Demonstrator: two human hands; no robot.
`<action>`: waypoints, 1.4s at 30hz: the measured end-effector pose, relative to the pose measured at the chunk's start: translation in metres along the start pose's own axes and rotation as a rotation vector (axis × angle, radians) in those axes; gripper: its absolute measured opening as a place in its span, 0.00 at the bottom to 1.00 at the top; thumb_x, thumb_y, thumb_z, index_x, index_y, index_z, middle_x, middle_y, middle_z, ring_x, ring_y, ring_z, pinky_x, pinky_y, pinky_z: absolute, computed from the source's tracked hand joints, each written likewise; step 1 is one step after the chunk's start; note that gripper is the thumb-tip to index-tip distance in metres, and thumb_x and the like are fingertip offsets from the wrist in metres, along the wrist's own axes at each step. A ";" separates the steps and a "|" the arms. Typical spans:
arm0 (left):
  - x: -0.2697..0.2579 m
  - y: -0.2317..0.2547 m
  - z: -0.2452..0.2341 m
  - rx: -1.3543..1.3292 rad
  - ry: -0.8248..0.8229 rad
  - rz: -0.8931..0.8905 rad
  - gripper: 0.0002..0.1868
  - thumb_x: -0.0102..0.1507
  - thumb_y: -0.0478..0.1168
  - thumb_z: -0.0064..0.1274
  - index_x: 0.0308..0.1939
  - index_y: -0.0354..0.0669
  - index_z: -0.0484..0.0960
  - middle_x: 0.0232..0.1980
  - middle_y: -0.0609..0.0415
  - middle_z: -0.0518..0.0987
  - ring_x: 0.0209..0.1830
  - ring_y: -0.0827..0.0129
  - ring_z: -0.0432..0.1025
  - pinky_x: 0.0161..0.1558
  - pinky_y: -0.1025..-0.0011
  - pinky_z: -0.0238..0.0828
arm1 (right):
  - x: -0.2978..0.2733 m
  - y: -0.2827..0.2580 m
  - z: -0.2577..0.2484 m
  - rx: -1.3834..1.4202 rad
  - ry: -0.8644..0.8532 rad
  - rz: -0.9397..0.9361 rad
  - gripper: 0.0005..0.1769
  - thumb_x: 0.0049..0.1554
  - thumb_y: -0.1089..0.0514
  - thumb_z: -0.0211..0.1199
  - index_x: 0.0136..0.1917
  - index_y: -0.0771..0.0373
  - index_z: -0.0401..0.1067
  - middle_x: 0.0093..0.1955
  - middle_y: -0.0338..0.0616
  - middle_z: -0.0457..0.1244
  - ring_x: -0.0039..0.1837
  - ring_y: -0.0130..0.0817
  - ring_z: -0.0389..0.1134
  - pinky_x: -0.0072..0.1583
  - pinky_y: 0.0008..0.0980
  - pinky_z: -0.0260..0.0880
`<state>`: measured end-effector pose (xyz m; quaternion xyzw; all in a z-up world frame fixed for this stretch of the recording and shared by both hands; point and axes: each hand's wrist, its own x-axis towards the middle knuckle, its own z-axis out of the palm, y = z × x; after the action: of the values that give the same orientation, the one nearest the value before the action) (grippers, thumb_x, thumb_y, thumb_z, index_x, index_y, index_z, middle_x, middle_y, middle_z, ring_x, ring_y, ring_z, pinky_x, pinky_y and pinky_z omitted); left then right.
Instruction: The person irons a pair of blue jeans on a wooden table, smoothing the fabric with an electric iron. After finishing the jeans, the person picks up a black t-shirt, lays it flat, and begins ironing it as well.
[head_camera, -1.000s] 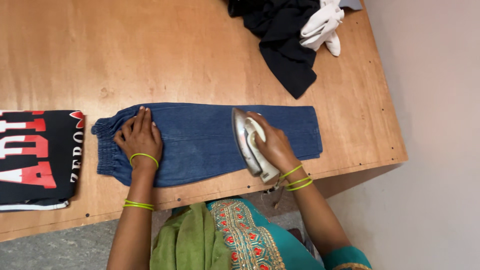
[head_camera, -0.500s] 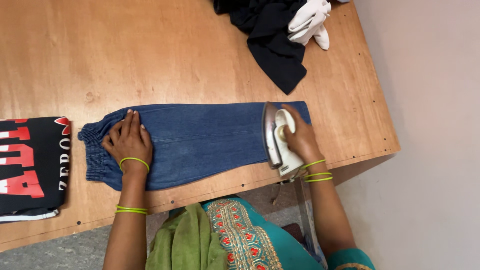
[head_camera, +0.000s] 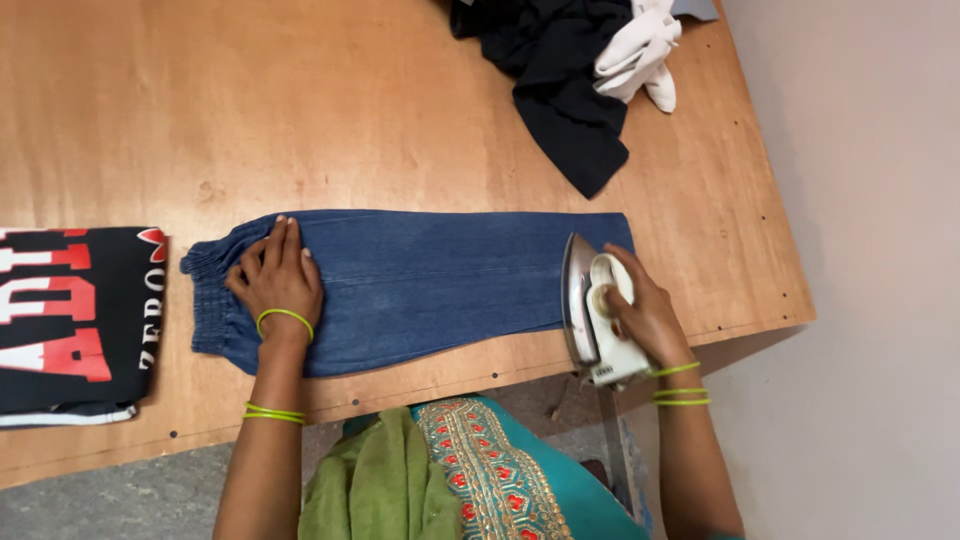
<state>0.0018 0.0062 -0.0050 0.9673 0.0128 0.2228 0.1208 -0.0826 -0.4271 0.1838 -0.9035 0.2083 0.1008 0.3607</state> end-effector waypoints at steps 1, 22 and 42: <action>0.001 -0.002 -0.002 -0.071 -0.053 -0.008 0.25 0.68 0.46 0.50 0.69 0.48 0.80 0.74 0.58 0.74 0.66 0.59 0.65 0.65 0.51 0.49 | -0.005 -0.003 -0.001 -0.009 -0.036 0.028 0.33 0.61 0.58 0.60 0.78 0.42 0.61 0.38 0.59 0.69 0.30 0.32 0.66 0.37 0.39 0.68; -0.016 -0.047 -0.039 0.065 -0.048 -0.098 0.30 0.71 0.55 0.47 0.77 0.58 0.70 0.80 0.51 0.63 0.80 0.50 0.52 0.70 0.41 0.50 | 0.027 -0.218 0.208 -0.113 -0.359 -0.933 0.34 0.58 0.60 0.58 0.76 0.44 0.58 0.56 0.59 0.70 0.54 0.62 0.71 0.55 0.55 0.71; -0.014 -0.045 -0.040 0.015 -0.078 -0.132 0.31 0.69 0.54 0.47 0.77 0.58 0.69 0.80 0.51 0.63 0.81 0.51 0.49 0.71 0.39 0.48 | 0.054 -0.205 0.195 -0.161 -0.276 -0.740 0.35 0.55 0.60 0.58 0.75 0.43 0.58 0.49 0.58 0.71 0.49 0.62 0.72 0.54 0.54 0.73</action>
<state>-0.0268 0.0578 0.0133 0.9731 0.0734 0.1763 0.1286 0.0513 -0.1742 0.1512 -0.9209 -0.1900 0.1005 0.3252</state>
